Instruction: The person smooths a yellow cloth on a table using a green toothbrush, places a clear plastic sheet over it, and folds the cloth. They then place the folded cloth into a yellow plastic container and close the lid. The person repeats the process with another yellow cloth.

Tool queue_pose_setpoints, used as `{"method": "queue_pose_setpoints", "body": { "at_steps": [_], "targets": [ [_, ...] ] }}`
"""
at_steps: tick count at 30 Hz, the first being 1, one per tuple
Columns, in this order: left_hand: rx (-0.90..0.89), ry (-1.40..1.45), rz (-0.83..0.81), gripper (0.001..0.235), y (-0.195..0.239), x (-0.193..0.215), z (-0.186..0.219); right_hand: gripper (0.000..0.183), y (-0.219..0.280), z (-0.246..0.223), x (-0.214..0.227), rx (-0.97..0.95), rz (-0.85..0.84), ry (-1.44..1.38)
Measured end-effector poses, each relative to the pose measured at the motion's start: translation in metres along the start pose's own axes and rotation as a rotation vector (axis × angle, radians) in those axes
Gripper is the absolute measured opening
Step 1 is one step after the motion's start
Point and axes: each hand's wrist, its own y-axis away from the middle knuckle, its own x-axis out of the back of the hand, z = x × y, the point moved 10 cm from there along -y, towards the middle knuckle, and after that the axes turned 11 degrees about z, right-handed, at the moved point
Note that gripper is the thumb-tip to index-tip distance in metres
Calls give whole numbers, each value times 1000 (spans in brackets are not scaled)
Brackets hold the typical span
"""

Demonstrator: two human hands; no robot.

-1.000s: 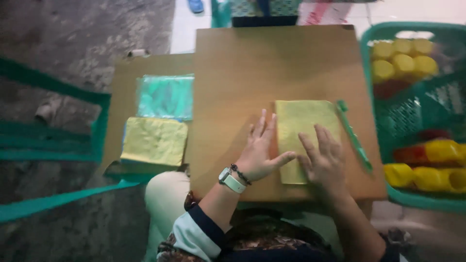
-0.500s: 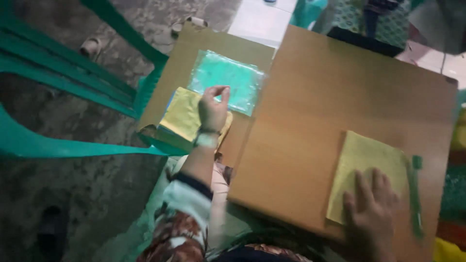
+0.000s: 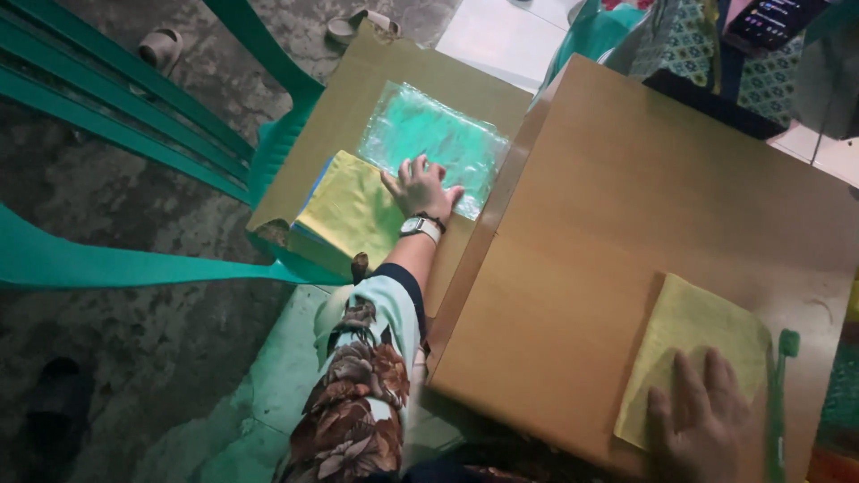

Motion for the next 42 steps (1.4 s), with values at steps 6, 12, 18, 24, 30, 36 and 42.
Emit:
{"method": "queue_pose_setpoints", "body": {
  "at_steps": [6,12,18,24,30,36,42],
  "targets": [
    [102,67,-120,5,-3,-13,-11,64,1,5,-4,-40,-24,-61],
    [294,315,15,6,-32,18,-27,70,14,-3,-5,383,3,181],
    [-125,543,471,4,-61,141,13,64,7,10,-3,187,123,-9],
    [-601,827,122,12,4,291,122,53,3,2,3,9,68,-57],
    [-837,894,-80,10,91,309,146,58,-2,-1,7,-94,-65,-148],
    [-847,649,-135,11,122,302,142,54,8,7,5,81,184,-58],
    [-923,474,-189,56,133,311,177,50,14,26,4,21,290,-165]
  ]
}}
